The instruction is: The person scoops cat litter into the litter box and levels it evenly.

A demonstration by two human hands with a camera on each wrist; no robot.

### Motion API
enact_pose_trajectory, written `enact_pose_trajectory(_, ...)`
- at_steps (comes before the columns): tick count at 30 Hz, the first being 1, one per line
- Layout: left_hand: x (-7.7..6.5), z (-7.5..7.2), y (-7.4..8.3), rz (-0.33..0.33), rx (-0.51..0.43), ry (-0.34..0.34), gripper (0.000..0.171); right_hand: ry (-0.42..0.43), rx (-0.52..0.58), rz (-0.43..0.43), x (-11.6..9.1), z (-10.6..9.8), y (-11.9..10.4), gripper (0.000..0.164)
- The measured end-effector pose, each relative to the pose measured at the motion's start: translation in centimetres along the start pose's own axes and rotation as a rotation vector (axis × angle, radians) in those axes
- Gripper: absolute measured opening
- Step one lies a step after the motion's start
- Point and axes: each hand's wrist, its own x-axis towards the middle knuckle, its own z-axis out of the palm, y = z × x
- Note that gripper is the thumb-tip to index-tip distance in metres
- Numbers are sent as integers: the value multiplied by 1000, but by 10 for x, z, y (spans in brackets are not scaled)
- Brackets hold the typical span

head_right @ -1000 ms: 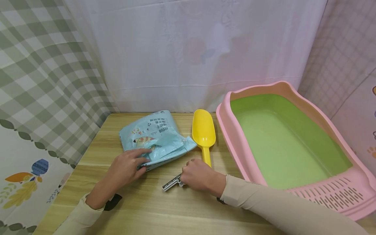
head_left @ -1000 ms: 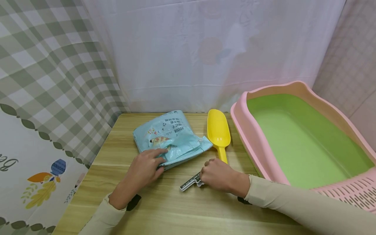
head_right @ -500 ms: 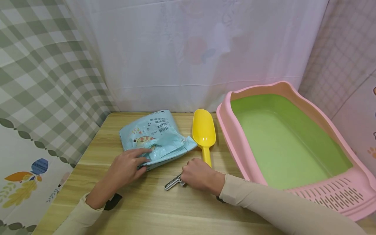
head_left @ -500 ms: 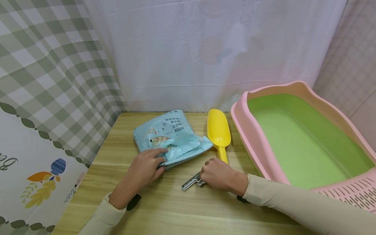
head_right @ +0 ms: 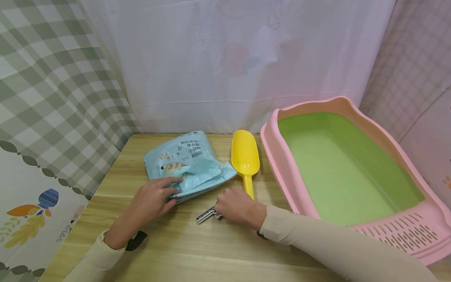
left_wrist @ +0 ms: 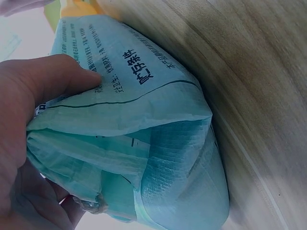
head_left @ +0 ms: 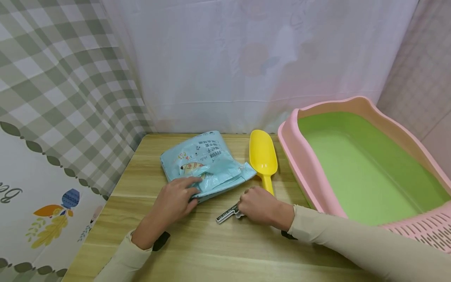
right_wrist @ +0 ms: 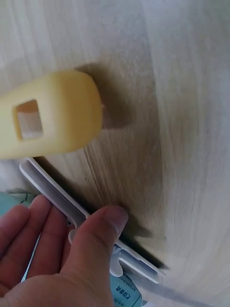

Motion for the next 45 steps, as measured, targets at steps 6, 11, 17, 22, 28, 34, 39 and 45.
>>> enact_pose_trajectory(6, 1, -1, 1, -2, 0, -10, 20, -60, 39, 26, 2, -4, 1, 17)
enact_pose_trajectory(11, 1, -2, 1, 3, -3, -3, 20, -110, 32, 36, 2, -6, 0, 16)
enact_pose_trajectory(17, 0, -1, 1, 6, -1, 2, 20, -79, 34, 44, 0, -4, -1, 15)
enact_pose_trajectory(22, 0, -1, 1, 4, 5, 2, 21, -78, 63, 50, -1, -5, 0, 12)
enact_pose_trajectory(28, 0, -1, 1, -4, -3, -4, 21, -105, 117, 63, -1, -6, 4, 10)
enact_pose_trajectory(34, 0, -1, 2, -20, -8, -21, 22, -79, 226, 61, 0, -9, 11, 18)
enact_pose_trajectory(39, 0, 0, 2, -20, -3, -21, 22, -3, 288, 67, 3, -20, 23, 21)
enact_pose_trajectory(45, 0, 0, 2, -27, -8, -21, 23, 212, 312, 162, 5, -40, 45, 20)
